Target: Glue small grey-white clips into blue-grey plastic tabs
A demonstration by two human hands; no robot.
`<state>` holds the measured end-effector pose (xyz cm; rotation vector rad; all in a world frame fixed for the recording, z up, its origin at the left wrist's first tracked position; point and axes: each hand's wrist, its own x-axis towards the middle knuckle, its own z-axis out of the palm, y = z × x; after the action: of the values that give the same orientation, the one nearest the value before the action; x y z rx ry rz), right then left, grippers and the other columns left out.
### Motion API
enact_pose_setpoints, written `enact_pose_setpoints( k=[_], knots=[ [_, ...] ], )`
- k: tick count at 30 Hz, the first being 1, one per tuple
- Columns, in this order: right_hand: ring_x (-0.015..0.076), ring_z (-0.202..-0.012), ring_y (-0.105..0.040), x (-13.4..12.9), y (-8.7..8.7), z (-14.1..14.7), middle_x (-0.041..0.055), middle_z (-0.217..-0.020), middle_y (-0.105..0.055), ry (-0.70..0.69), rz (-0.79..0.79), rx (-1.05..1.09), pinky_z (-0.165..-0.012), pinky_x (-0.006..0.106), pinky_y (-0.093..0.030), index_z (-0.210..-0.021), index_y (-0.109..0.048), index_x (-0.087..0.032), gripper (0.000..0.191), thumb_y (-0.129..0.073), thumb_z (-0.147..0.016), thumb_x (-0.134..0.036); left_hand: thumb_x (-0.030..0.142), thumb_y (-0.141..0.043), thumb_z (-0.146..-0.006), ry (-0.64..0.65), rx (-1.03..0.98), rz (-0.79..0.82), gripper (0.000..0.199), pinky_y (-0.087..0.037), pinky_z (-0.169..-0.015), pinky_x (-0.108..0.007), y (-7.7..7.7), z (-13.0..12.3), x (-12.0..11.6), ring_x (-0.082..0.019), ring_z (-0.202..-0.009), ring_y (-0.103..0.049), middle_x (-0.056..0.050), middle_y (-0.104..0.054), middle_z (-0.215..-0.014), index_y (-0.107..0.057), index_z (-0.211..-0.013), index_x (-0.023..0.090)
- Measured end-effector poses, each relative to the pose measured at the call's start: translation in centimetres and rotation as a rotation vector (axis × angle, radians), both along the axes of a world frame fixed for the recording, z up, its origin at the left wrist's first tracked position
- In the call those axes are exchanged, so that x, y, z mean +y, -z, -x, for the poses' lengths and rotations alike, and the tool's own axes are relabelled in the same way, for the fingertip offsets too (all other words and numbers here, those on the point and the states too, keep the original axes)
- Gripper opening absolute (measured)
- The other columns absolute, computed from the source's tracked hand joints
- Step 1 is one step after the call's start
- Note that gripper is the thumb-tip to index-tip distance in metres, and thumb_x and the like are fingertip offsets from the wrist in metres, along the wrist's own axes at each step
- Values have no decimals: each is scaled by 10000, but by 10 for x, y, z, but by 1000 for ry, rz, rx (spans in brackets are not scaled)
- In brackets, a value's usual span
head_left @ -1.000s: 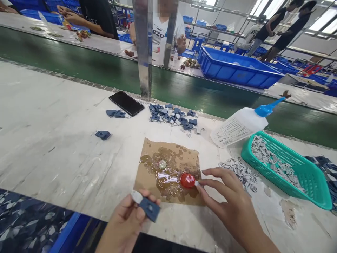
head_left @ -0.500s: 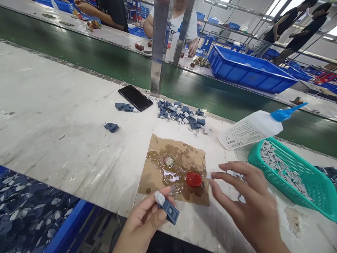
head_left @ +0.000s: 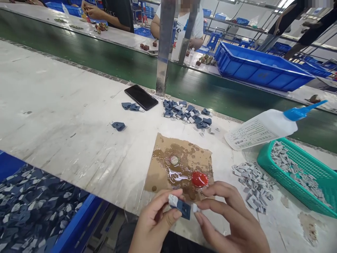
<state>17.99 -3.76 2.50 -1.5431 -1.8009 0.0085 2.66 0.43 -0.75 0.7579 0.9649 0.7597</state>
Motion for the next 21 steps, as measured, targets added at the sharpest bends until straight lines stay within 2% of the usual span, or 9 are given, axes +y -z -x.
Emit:
enact_pose_setpoints(
  k=[8,10,12,14,16,17,19,21],
  knots=[
    [153,-839,-596,4,7,6,52,-837,-610,-29,-4,32,-783,296,-526,-779,-621,-197,80,-619,-727,-136,344,-719,-706,25,18,-112,183,-448,-794,-131,-1,2,0,-125,-880,-617,32,-703,-880,-742,-887,337],
    [154,-842,-600,3,5,5,53,-844,-622,-52,11,68,-784,294,-531,-795,-635,-195,99,-636,-721,-129,305,-697,-735,43,50,-187,163,-453,-783,-125,1,5,0,-120,-883,-623,37,-695,-894,-738,-888,345],
    [144,-827,-614,1,2,4,40,-835,-638,-96,87,171,-749,263,-541,-801,-653,-209,111,-649,-726,-128,247,-668,-767,83,77,-347,197,-467,-751,-119,5,9,1,-104,-838,-636,41,-684,-883,-723,-921,356],
    [125,-796,-632,-1,1,4,16,-815,-651,-114,262,375,-712,220,-538,-754,-663,-231,79,-665,-735,-154,187,-636,-793,136,69,-525,253,-490,-735,-137,9,13,3,-106,-818,-653,36,-686,-887,-702,-964,361],
    [116,-772,-642,-3,5,6,-1,-811,-659,-67,485,728,-691,200,-529,-702,-654,-235,66,-720,-706,-239,165,-616,-804,163,22,-652,286,-507,-796,-191,13,17,5,-131,-852,-669,31,-705,-912,-687,-984,377],
    [114,-741,-643,-4,8,8,-7,-801,-663,-50,590,944,-659,197,-525,-717,-652,-237,136,-760,-661,-298,165,-609,-808,171,-16,-697,292,-501,-854,-234,14,18,5,-145,-868,-675,30,-716,-922,-684,-984,386],
    [104,-640,-631,-6,14,12,-10,-725,-664,-56,781,1322,-554,183,-503,-760,-658,-225,292,-799,-583,-409,188,-599,-820,173,-80,-737,278,-437,-983,-306,14,17,5,-153,-875,-684,42,-735,-913,-679,-985,396],
    [79,-538,-597,-9,16,18,-9,-628,-655,-66,904,1479,-491,162,-469,-749,-677,-200,335,-784,-583,-471,240,-599,-828,152,-106,-686,229,-320,-1083,-321,10,12,1,-147,-921,-678,62,-745,-923,-668,-987,389]
  ],
)
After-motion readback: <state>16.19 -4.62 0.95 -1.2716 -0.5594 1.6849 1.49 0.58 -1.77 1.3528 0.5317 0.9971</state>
